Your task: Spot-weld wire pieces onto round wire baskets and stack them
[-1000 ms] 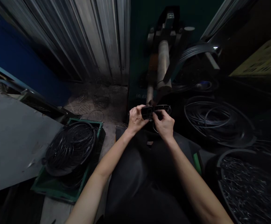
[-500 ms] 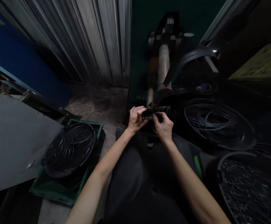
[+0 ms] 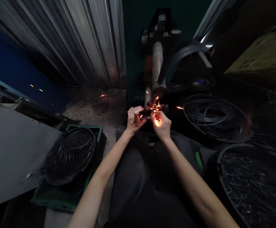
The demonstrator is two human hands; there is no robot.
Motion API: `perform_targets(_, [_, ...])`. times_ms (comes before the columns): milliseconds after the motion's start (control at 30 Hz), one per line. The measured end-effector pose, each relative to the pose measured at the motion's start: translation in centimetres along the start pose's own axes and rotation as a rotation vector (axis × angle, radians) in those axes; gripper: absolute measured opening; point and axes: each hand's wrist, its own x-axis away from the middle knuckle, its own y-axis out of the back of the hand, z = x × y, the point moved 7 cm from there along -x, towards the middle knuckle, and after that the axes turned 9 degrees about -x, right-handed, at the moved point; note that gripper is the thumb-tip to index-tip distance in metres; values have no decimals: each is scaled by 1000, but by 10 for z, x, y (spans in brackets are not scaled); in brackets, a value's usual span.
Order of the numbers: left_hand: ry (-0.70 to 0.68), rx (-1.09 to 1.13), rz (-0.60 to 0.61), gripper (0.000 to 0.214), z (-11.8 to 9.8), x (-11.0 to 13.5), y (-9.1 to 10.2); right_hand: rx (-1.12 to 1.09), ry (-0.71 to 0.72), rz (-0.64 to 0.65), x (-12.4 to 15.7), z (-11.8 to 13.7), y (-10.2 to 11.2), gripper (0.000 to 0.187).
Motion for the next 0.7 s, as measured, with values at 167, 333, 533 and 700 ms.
perform_targets(167, [20,32,54,62,1,1,0,-1,1,-3,4,10,6,29])
perform_targets(333, [91,64,178,93,23,19,2,98,-132,-118,32,-11,103,37])
perform_targets(533, [222,88,182,70,54,35,-3,884,-730,-333,122,-139,309,59])
perform_targets(700, [216,125,182,60,42,31,9,1072,-835,72,176,-223,342,60])
